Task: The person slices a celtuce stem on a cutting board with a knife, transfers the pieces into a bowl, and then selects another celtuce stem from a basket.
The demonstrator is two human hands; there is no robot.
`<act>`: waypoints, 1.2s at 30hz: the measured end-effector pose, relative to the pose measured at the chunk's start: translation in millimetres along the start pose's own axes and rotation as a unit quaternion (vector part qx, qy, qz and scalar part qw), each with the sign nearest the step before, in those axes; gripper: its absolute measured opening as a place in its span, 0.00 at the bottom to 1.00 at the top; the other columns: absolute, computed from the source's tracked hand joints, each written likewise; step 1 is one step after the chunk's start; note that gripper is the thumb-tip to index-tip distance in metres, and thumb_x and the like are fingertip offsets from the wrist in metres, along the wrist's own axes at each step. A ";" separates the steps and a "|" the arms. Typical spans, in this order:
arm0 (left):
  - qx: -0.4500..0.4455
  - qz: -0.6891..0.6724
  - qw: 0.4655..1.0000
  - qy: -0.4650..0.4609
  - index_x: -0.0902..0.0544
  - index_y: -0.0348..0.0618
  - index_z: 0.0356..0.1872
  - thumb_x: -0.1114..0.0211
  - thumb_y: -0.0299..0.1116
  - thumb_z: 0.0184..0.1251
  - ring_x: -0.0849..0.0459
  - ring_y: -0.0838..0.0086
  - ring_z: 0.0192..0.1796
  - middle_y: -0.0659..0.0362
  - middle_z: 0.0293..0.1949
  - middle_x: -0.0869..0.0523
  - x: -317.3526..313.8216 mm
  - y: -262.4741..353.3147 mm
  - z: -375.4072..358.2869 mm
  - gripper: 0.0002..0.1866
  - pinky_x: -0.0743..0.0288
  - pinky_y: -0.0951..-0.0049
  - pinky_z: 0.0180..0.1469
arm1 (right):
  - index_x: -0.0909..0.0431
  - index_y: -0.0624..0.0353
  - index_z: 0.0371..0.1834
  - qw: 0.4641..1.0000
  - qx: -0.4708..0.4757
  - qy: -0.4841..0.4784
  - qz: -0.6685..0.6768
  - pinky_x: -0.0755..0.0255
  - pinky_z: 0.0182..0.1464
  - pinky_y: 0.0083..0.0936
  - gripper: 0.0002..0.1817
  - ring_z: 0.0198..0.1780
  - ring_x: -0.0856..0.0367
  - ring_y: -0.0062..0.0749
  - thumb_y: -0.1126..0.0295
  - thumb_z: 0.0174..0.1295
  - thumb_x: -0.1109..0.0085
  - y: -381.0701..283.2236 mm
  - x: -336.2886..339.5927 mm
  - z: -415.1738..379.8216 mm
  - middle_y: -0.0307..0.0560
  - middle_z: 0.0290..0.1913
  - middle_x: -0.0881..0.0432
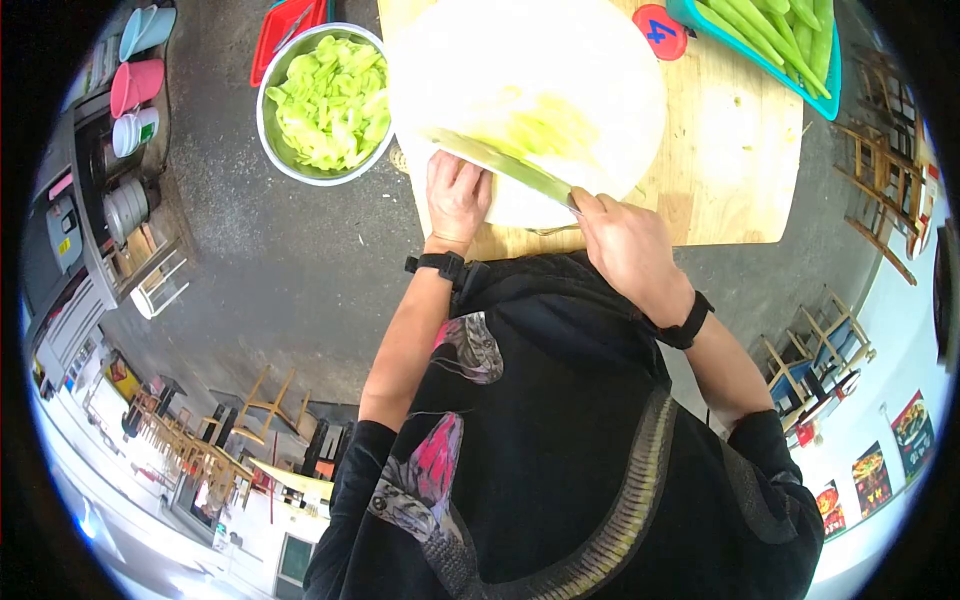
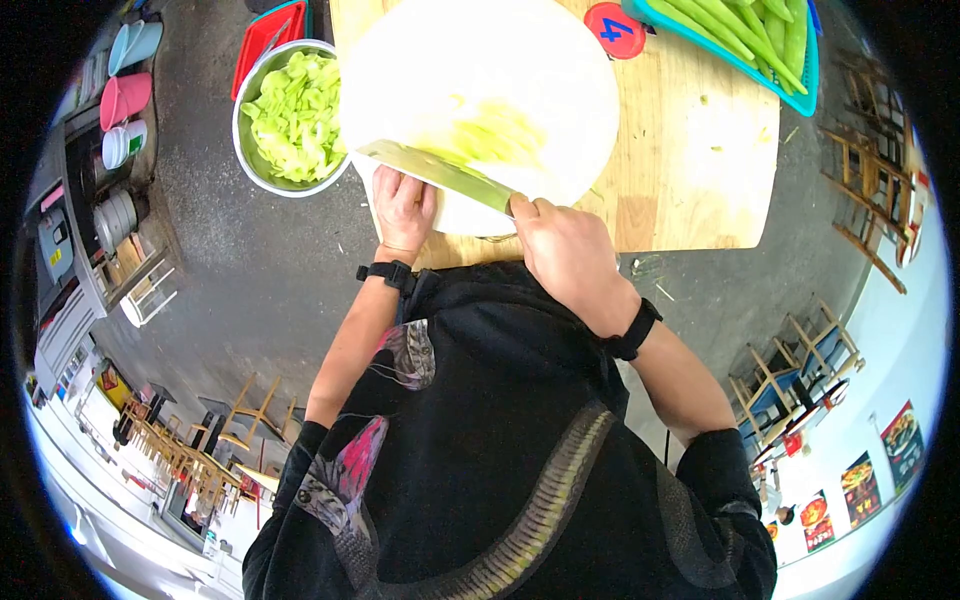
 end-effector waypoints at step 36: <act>-0.002 -0.021 0.999 0.048 0.15 0.41 0.46 0.23 0.20 0.58 0.17 0.52 0.56 0.52 0.49 0.15 -0.7 3.7 3.4 0.15 0.23 0.53 0.61 | 0.19 0.59 0.45 0.997 -0.006 0.065 0.045 0.18 0.36 0.47 0.07 0.33 0.11 0.52 0.67 0.75 0.42 -4.9 2.3 17.8 0.54 0.32 0.12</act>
Point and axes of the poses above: each hand's wrist, its own z-axis towards the middle knuckle, its own x-axis out of the back of the hand, y = z × x, the point moved 5 cm from there along z, towards the middle knuckle
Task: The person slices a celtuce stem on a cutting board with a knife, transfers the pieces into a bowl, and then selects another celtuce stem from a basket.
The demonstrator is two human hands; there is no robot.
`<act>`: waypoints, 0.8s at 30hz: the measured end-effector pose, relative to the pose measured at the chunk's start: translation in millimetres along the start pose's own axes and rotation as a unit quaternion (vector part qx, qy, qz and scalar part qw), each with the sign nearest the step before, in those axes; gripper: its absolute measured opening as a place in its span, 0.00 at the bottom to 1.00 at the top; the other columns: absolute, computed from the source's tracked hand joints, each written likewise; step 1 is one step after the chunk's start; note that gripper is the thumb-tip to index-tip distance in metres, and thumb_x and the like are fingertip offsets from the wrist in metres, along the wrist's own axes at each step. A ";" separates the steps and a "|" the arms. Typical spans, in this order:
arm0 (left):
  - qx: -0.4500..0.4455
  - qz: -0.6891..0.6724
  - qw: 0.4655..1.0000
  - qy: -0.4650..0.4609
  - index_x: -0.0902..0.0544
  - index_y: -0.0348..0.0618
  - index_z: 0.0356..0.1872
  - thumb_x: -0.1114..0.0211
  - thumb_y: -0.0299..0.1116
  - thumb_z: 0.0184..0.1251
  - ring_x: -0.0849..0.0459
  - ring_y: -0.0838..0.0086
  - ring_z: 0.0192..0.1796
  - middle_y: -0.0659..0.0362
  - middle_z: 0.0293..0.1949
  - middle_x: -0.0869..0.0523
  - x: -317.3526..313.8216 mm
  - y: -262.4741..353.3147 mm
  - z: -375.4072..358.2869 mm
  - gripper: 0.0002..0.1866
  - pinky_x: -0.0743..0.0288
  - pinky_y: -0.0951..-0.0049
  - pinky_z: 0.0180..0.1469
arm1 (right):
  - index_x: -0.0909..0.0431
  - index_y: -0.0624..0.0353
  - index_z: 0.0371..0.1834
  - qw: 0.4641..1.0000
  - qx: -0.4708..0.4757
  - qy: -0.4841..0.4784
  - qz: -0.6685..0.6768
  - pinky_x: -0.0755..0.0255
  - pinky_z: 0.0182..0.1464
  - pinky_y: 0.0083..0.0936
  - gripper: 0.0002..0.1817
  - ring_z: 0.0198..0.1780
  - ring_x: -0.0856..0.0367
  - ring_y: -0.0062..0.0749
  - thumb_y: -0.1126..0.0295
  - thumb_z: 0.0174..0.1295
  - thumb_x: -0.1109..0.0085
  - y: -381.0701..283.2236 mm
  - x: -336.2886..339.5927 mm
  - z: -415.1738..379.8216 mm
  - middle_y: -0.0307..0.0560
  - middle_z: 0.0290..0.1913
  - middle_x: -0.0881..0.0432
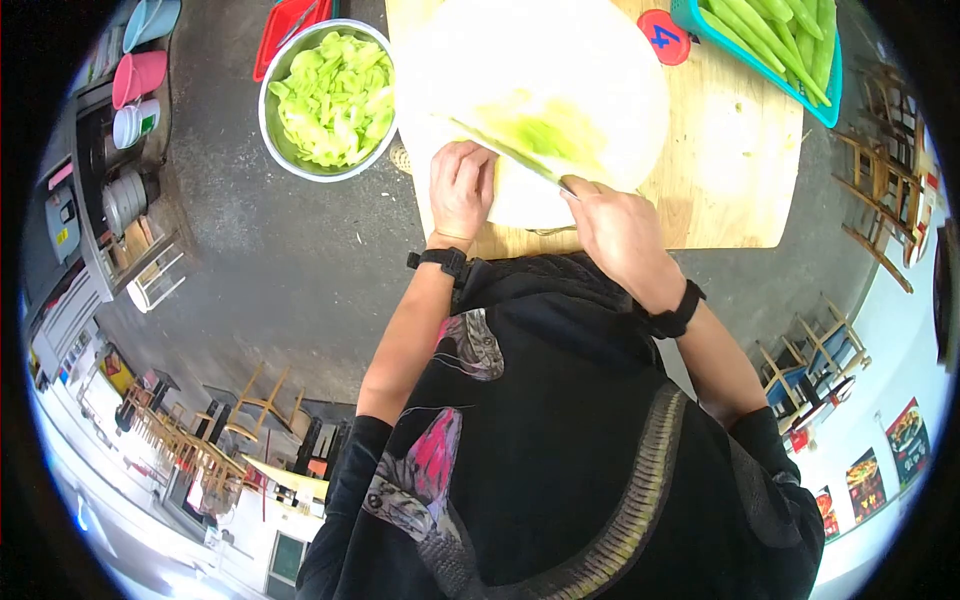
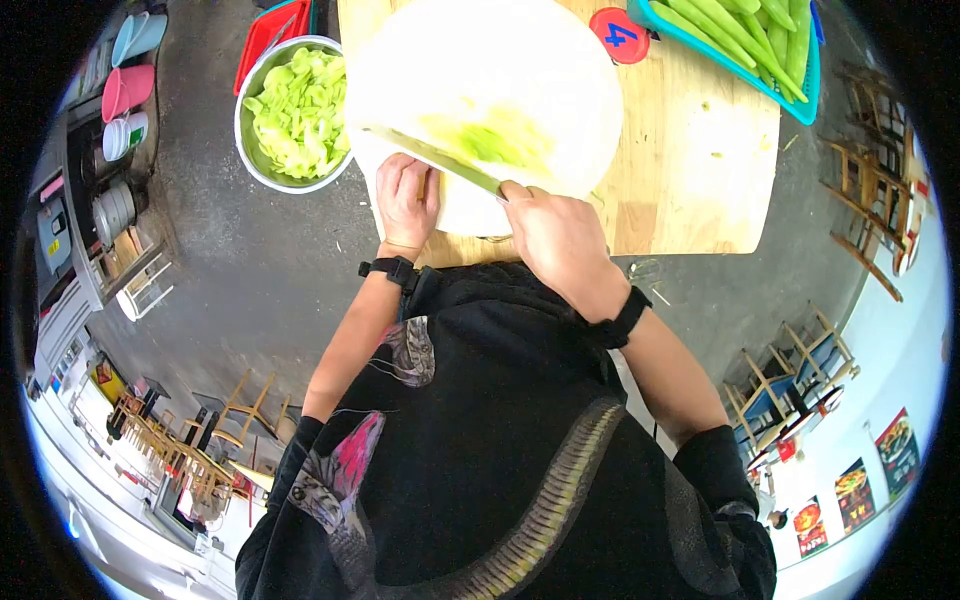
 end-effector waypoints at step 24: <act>0.022 0.017 0.999 -0.030 0.14 0.36 0.50 0.25 0.24 0.59 0.16 0.47 0.56 0.46 0.50 0.13 -2.0 -5.8 -4.8 0.16 0.23 0.50 0.64 | 0.21 0.63 0.48 0.994 0.022 -0.077 -0.068 0.17 0.34 0.43 0.08 0.31 0.11 0.49 0.73 0.68 0.42 -0.4 -9.9 1.1 0.53 0.29 0.14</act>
Point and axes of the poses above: each hand's wrist, its own z-axis towards the middle knuckle, its own x-axis out of the back of the hand, y = z × x, the point moved 5 cm from there along z, towards the middle knuckle
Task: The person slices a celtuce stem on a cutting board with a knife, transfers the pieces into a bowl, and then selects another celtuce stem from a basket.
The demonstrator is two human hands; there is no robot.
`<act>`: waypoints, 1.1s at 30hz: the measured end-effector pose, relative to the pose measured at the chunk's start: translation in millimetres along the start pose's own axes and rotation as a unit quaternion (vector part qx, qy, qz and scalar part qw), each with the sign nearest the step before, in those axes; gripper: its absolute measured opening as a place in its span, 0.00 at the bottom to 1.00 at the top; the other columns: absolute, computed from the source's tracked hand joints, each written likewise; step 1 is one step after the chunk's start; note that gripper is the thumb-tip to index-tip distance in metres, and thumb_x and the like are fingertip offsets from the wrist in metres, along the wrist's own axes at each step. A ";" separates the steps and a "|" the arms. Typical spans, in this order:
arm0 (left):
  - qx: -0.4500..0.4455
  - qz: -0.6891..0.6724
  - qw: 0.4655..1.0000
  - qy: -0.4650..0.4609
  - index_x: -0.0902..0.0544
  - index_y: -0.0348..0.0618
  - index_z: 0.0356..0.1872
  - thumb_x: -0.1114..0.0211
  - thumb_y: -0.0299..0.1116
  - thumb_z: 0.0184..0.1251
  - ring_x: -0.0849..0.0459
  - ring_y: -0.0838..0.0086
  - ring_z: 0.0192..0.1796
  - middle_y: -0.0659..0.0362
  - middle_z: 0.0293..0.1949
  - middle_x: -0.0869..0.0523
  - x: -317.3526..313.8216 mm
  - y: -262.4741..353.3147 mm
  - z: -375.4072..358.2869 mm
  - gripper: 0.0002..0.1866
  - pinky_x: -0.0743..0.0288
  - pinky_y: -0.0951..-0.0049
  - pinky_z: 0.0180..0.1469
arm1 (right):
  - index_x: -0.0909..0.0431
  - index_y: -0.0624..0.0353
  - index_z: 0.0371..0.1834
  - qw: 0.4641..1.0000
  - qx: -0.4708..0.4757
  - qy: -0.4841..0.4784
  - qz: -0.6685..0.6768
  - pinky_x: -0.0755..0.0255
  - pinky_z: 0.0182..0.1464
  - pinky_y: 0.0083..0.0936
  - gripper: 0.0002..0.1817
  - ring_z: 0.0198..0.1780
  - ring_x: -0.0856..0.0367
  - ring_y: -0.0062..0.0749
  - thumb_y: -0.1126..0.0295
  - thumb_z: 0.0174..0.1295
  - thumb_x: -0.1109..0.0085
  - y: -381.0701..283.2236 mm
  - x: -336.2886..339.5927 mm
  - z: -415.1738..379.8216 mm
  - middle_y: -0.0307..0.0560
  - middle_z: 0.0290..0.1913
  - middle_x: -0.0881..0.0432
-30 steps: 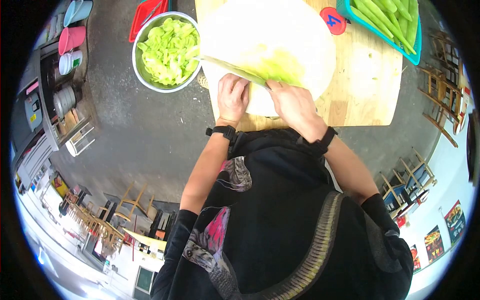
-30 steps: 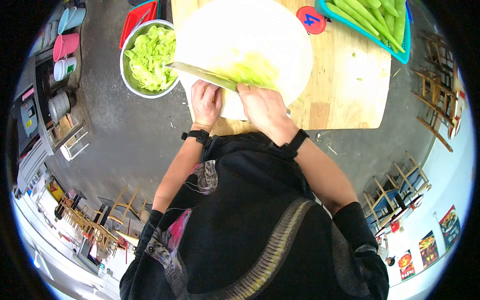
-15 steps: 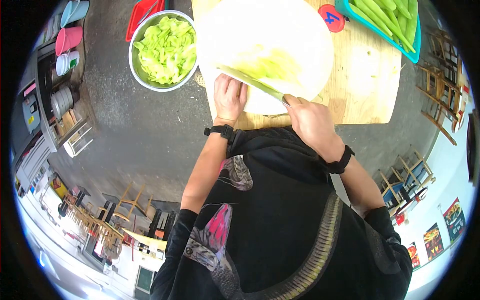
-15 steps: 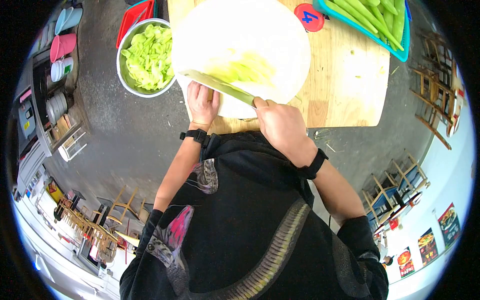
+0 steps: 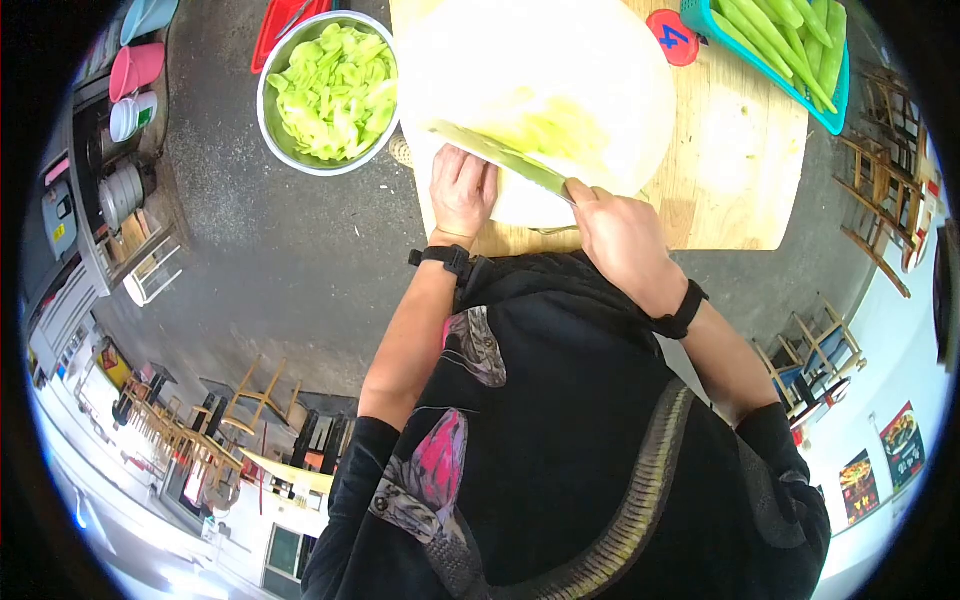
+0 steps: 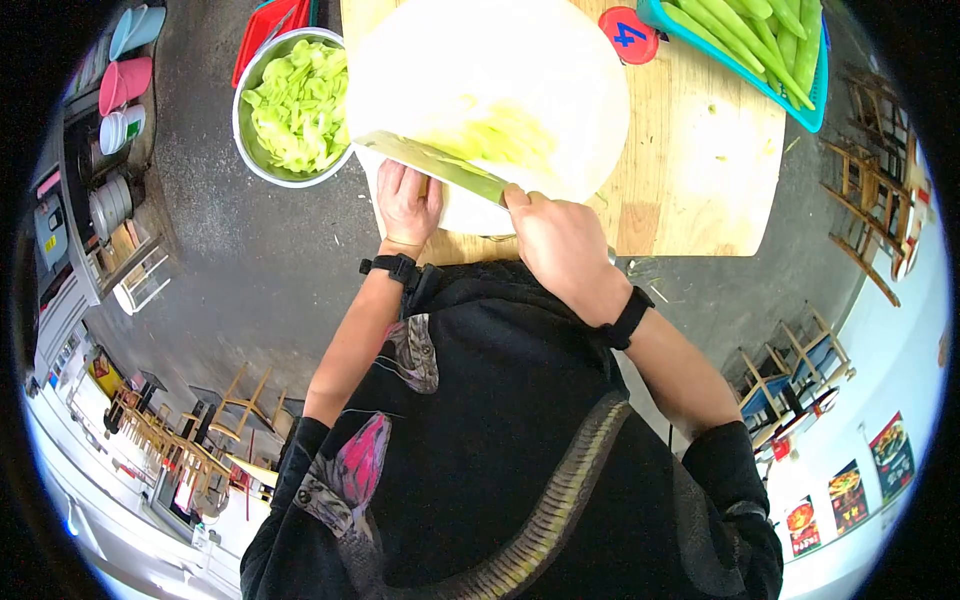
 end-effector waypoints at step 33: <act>0.037 0.003 0.999 0.014 0.14 0.38 0.48 0.21 0.27 0.59 0.18 0.50 0.59 0.49 0.52 0.15 11.1 -11.0 3.8 0.17 0.24 0.52 0.64 | 0.19 0.60 0.41 1.000 -0.009 0.029 0.007 0.16 0.35 0.43 0.07 0.31 0.10 0.49 0.68 0.73 0.41 -6.1 4.3 -2.0 0.53 0.29 0.13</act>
Point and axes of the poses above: each hand's wrist, its own z-axis towards the middle knuckle, its own x-axis out of the back of the hand, y = z × x, the point moved 5 cm from there along z, towards the middle knuckle
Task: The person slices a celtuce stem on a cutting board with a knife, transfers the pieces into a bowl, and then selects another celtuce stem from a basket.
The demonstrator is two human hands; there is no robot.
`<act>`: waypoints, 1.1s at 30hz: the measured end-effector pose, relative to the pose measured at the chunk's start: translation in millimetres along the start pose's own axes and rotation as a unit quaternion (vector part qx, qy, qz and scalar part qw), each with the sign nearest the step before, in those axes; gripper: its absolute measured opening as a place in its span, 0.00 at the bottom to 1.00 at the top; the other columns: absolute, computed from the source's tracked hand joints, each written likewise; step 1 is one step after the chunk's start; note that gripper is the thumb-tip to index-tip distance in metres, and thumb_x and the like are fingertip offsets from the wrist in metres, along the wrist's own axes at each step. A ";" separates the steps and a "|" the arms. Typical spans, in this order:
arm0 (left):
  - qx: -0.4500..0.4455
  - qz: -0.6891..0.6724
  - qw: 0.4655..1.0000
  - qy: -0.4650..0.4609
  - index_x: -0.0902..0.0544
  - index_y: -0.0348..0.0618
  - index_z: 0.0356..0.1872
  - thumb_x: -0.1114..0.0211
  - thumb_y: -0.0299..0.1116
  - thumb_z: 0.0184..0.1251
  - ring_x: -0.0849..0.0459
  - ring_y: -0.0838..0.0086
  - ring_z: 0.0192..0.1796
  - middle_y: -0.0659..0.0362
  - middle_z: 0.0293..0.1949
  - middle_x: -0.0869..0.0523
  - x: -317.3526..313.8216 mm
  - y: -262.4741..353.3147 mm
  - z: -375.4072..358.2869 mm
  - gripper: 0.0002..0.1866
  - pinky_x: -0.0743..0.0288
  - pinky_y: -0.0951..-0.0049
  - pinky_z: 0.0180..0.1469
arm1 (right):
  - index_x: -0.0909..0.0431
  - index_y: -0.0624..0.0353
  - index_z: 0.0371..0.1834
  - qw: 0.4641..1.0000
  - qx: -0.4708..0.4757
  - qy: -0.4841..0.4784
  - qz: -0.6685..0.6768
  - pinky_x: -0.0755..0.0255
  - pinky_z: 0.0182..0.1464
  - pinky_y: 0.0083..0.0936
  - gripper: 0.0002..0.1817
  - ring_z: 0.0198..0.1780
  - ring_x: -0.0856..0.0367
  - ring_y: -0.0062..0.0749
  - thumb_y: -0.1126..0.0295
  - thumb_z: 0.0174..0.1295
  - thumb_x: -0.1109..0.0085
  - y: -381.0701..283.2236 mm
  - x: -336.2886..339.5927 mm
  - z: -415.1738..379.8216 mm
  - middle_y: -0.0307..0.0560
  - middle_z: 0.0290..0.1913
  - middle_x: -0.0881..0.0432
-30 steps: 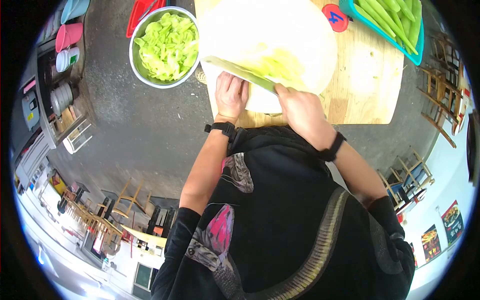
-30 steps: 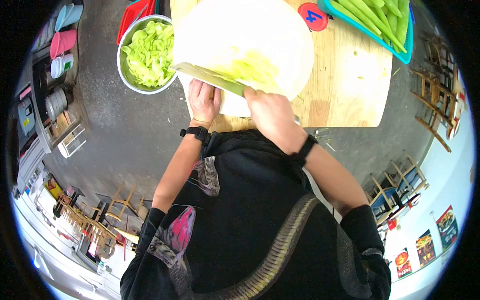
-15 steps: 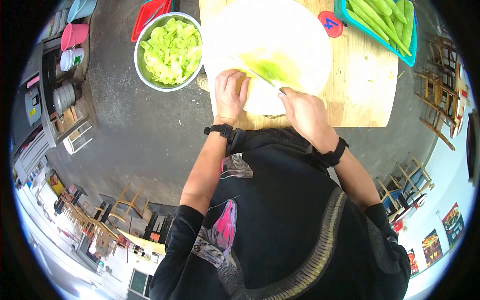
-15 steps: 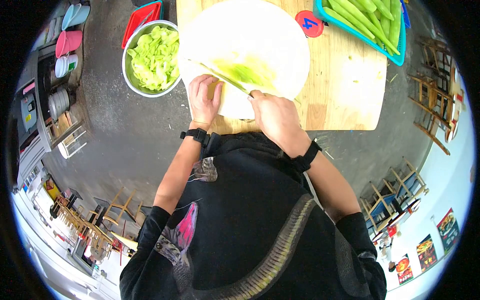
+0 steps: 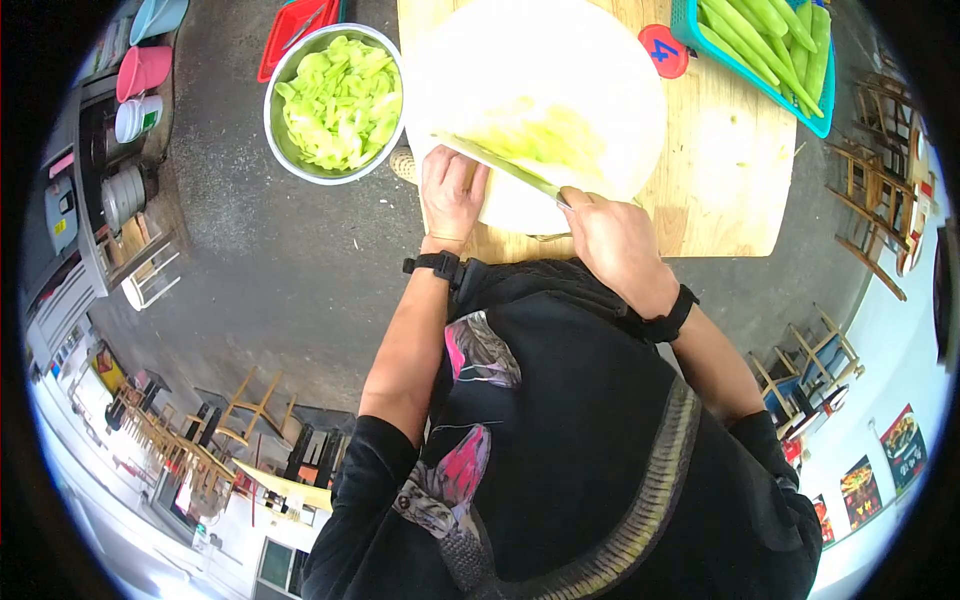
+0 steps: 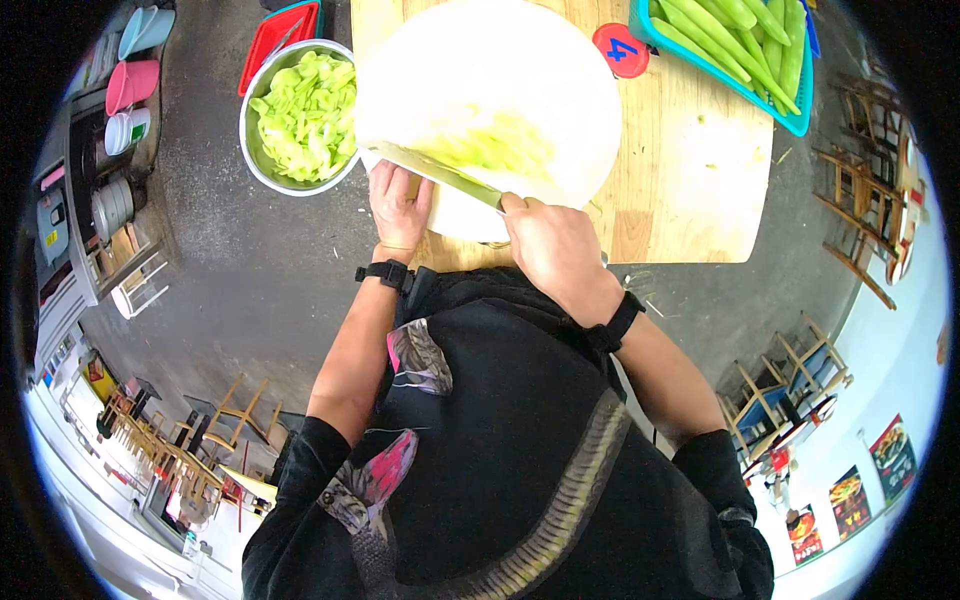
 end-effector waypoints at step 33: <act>-0.024 -0.002 0.999 0.032 0.13 0.39 0.47 0.20 0.25 0.58 0.14 0.51 0.55 0.50 0.48 0.11 -2.3 -2.0 1.8 0.16 0.21 0.54 0.60 | 0.19 0.60 0.46 0.999 0.026 -0.022 0.017 0.20 0.35 0.48 0.08 0.33 0.12 0.54 0.67 0.75 0.43 3.2 -31.6 37.7 0.55 0.30 0.13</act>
Point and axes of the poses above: each hand's wrist, its own z-axis towards the middle knuckle, its own x-axis out of the back of the hand, y = z × x, the point moved 5 cm from there along z, towards the middle knuckle
